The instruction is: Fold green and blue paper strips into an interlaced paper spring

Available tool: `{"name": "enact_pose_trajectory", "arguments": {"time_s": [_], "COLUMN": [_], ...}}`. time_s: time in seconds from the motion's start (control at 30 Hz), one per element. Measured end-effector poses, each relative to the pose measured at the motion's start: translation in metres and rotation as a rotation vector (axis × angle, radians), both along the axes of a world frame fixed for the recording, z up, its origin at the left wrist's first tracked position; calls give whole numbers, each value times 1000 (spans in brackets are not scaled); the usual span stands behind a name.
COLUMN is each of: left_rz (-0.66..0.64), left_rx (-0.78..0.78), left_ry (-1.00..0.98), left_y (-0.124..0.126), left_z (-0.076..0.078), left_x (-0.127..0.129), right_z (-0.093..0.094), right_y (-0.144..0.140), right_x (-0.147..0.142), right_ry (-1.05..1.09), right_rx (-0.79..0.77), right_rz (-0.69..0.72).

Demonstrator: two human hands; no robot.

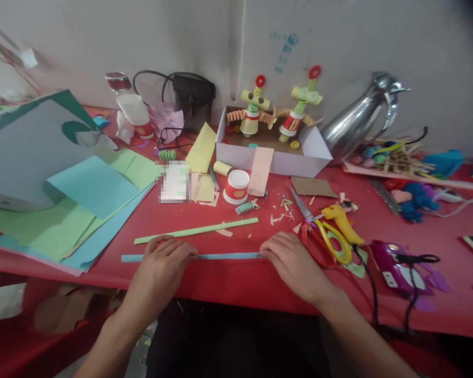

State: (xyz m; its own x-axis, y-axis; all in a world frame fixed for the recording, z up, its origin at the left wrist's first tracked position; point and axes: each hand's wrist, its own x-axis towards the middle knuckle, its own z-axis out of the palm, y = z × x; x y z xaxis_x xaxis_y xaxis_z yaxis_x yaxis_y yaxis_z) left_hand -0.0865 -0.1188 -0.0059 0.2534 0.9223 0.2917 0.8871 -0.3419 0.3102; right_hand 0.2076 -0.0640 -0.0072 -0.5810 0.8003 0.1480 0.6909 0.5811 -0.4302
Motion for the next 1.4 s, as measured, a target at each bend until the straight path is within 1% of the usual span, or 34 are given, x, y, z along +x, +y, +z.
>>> {"name": "enact_pose_trajectory", "arguments": {"time_s": [0.17,0.27,0.37,0.47,0.57,0.67,0.83,0.97,1.1,1.23,1.4], "left_rz": [27,49,80,167,290,364,326,281,268,276,267], "left_rx": [-75,-78,-27,78,163,134,-25,-73,-79,-95,-107], "left_ry": [-25,-10,-12,-20,10,84,91,36,-14,3,-2], "left_y": [4,6,6,8,14,23,32,31,29,28,28], "left_z": [-10,-15,-20,-25,-27,-25,-21,-20,-18,-18,-21], "left_x": [-11,-7,2,8,5,-2,-9,-12,-14,-13,-12], "right_z": [-4,-7,-13,-20,-26,-30,-31,-30,-36,-40,-30], "right_y": [5,5,1,-5,-9,-8,0,9,20,30,29], "right_x": [10,15,17,15,10,4,-8,-19,-26,-29,-30], "right_ry": [78,124,146,133,119,146,116,47,-19,-61,-30], "right_rx": [38,71,101,103,83,121,231,282,232,166,98], "right_rz": [-138,-209,-247,-241,-203,-216,-210,-156,-118,-103,-108]}}
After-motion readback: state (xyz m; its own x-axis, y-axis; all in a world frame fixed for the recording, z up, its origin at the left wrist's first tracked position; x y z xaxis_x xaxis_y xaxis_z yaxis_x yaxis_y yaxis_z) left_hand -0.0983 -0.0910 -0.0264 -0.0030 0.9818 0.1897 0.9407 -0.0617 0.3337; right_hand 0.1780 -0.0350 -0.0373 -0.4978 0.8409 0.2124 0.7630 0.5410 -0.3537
